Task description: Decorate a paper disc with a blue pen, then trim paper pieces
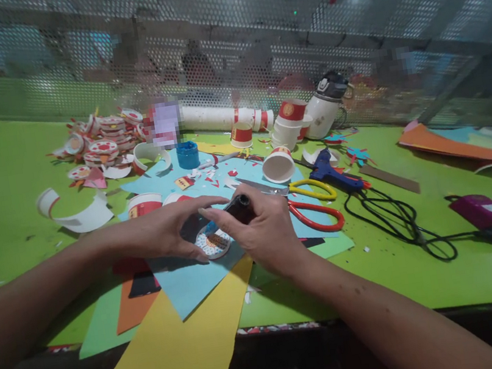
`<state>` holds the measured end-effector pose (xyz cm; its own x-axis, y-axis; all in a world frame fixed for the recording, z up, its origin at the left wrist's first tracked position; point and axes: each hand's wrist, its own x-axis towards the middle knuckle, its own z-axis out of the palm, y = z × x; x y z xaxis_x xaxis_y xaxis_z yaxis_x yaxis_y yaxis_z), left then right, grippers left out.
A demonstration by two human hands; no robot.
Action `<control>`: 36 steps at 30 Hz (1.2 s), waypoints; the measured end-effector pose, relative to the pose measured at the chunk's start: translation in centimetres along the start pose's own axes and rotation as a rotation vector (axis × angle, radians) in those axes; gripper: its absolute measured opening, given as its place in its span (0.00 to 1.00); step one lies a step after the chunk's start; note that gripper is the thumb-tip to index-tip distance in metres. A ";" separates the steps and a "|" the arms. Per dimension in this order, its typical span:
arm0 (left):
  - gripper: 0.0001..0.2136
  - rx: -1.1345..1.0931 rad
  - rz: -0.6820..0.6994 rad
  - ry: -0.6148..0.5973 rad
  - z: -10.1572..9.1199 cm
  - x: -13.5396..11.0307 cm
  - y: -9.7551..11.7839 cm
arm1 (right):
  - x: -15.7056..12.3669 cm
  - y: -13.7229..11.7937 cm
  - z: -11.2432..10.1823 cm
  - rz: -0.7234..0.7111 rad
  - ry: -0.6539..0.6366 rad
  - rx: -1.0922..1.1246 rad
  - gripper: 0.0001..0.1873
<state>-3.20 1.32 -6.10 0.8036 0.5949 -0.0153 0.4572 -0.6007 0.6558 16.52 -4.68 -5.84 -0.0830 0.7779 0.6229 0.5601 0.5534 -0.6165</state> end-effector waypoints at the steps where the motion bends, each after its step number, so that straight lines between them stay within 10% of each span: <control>1: 0.41 0.003 0.002 0.002 0.0 0.0 0.1 | 0.0 0.0 -0.1 0.013 -0.003 0.005 0.17; 36: 0.39 0.005 0.013 -0.004 -0.1 -0.1 0.1 | 0.3 0.1 -0.6 0.070 -0.029 0.040 0.18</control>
<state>-3.27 1.22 -5.93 0.8113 0.5846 -0.0099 0.4485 -0.6115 0.6519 17.00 -4.58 -5.40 -0.0694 0.8231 0.5637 0.5325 0.5084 -0.6768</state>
